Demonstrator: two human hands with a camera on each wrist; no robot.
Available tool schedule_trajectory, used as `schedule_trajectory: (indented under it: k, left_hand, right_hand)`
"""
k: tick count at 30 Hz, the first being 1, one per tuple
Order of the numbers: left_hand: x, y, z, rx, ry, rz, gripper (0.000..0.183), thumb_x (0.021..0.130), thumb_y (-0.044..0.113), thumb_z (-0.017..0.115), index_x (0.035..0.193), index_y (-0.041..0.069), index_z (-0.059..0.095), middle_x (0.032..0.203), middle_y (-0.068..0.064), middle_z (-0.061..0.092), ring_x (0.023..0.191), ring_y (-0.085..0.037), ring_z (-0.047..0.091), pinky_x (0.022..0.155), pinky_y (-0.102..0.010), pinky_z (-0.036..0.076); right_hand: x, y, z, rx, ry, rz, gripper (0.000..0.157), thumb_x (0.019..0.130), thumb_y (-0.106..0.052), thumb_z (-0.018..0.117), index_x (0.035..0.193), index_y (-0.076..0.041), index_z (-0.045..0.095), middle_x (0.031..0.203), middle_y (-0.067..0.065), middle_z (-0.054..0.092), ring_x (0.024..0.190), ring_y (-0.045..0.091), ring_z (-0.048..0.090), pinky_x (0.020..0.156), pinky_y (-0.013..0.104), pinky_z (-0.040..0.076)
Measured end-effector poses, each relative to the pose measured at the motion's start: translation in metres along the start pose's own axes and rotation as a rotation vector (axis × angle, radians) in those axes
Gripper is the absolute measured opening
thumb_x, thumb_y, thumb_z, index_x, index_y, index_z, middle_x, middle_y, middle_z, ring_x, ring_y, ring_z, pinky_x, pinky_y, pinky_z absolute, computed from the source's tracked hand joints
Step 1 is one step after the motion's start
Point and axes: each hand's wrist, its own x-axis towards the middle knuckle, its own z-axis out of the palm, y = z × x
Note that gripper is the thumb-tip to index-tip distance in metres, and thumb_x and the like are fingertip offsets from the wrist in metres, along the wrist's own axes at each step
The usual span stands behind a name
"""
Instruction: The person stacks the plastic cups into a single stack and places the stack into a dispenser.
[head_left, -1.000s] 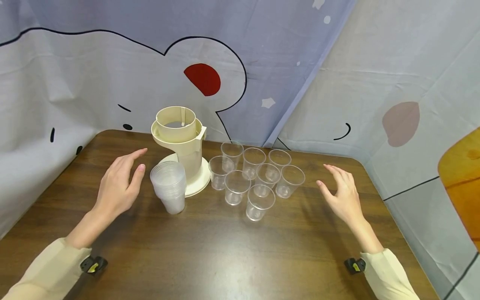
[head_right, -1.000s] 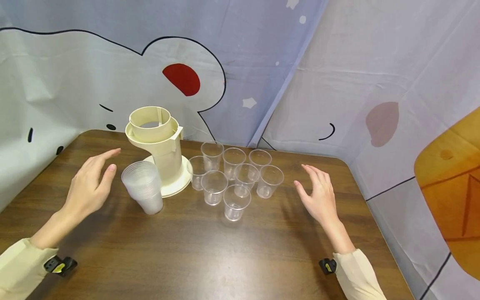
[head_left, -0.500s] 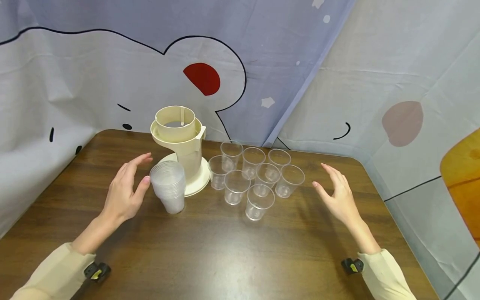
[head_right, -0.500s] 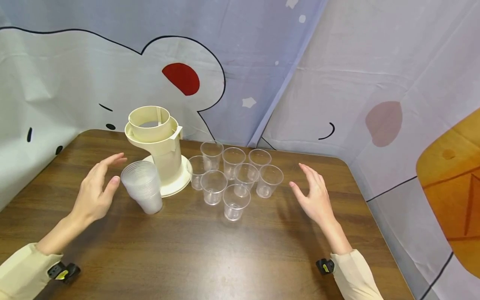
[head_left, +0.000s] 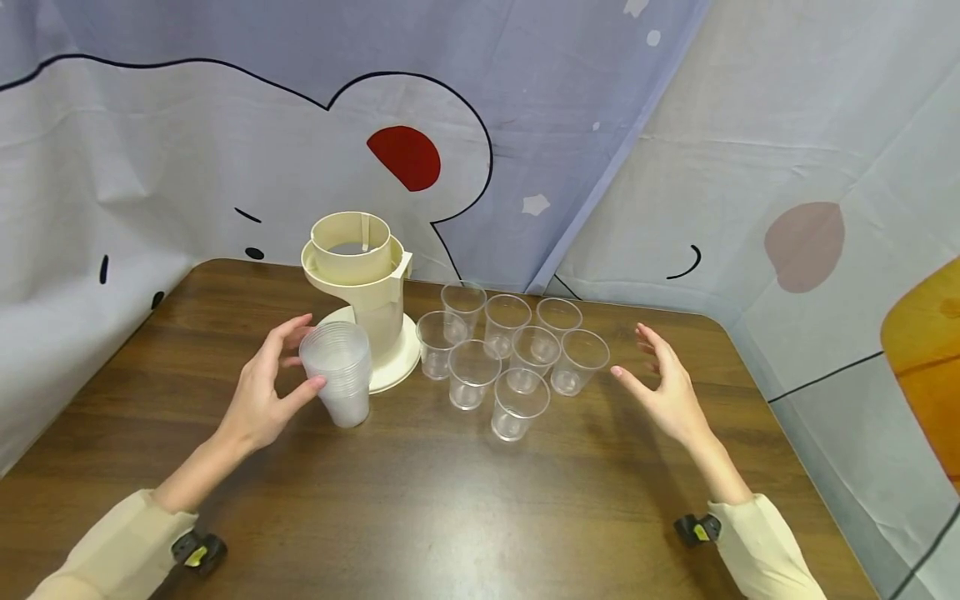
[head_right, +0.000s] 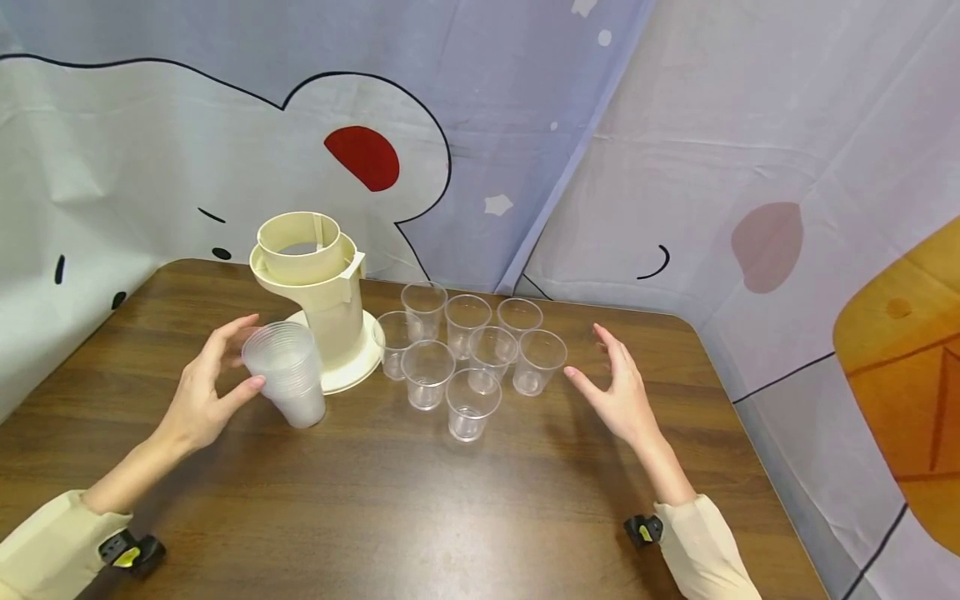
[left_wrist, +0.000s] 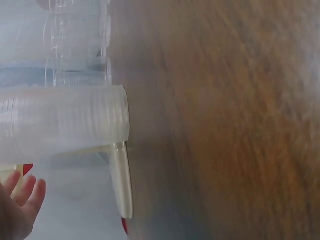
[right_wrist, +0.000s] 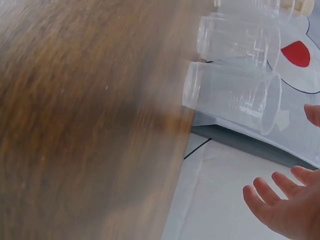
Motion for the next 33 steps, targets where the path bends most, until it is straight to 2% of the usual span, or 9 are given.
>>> schedule_trajectory:
  k: [3,7,11,16,22,27,30,33]
  left_hand:
    - [-0.002,0.001,0.0,-0.003,-0.021,-0.045,0.074,0.074,-0.005,0.069,0.142,0.003,0.04,0.128,-0.015,0.054,0.112,0.005,0.047,0.086,-0.004,0.042]
    - [-0.004,0.0,-0.001,-0.021,-0.057,-0.102,0.077,0.076,-0.006,0.071,0.144,0.005,0.038,0.131,0.006,0.049,0.112,0.006,0.047,0.086,-0.003,0.043]
    - [-0.004,0.0,-0.002,-0.063,-0.089,-0.137,0.078,0.076,-0.007,0.073,0.144,0.005,0.036,0.131,0.019,0.045,0.113,0.005,0.049,0.086,-0.004,0.044]
    - [-0.005,0.0,-0.001,-0.09,-0.114,-0.169,0.08,0.075,-0.005,0.077,0.143,0.006,0.037,0.13,0.02,0.045,0.113,0.008,0.049,0.085,-0.006,0.046]
    - [-0.005,0.0,0.001,-0.089,-0.129,-0.198,0.08,0.074,-0.002,0.079,0.142,0.007,0.037,0.127,0.021,0.046,0.114,0.01,0.047,0.085,-0.006,0.046]
    - [-0.005,-0.001,0.002,-0.089,-0.121,-0.224,0.079,0.073,-0.001,0.08,0.14,0.004,0.037,0.126,0.019,0.046,0.112,0.01,0.048,0.084,-0.006,0.047]
    - [-0.005,-0.001,0.003,-0.094,-0.124,-0.233,0.078,0.074,0.0,0.08,0.139,0.003,0.038,0.125,0.017,0.047,0.111,0.01,0.048,0.085,-0.006,0.047]
    - [-0.005,-0.003,0.004,-0.097,-0.126,-0.229,0.076,0.075,0.0,0.079,0.139,0.003,0.038,0.125,0.015,0.047,0.11,0.009,0.049,0.085,-0.006,0.047]
  right_hand:
    - [0.0,0.0,0.002,0.04,-0.01,0.027,0.074,0.088,-0.021,0.071,0.149,-0.012,0.03,0.146,0.014,0.042,0.129,0.032,0.044,0.098,0.048,0.043]
    - [0.002,0.001,0.005,0.11,-0.034,0.059,0.077,0.086,-0.019,0.073,0.149,-0.012,0.029,0.146,0.016,0.041,0.129,0.033,0.044,0.1,0.049,0.043]
    - [0.005,0.002,0.009,0.174,-0.058,0.092,0.08,0.084,-0.018,0.075,0.149,-0.014,0.029,0.147,0.015,0.041,0.129,0.033,0.045,0.1,0.04,0.047]
    - [0.009,0.003,0.013,0.248,-0.076,0.114,0.081,0.083,-0.014,0.076,0.149,-0.013,0.029,0.146,0.013,0.041,0.128,0.031,0.045,0.097,0.03,0.05]
    - [0.012,0.007,0.018,0.27,-0.085,0.117,0.081,0.081,-0.012,0.077,0.148,-0.012,0.031,0.144,0.013,0.043,0.126,0.031,0.047,0.097,0.035,0.051]
    - [0.014,0.009,0.023,0.29,-0.097,0.12,0.079,0.08,-0.01,0.078,0.145,-0.008,0.033,0.142,0.019,0.043,0.124,0.032,0.048,0.097,0.038,0.051]
    - [0.015,0.008,0.026,0.308,-0.1,0.131,0.077,0.079,-0.008,0.078,0.143,-0.007,0.035,0.142,0.02,0.043,0.123,0.033,0.047,0.096,0.035,0.052]
    - [0.016,0.008,0.028,0.324,-0.102,0.138,0.076,0.078,-0.006,0.078,0.142,-0.005,0.036,0.141,0.019,0.044,0.118,0.025,0.05,0.096,0.035,0.052]
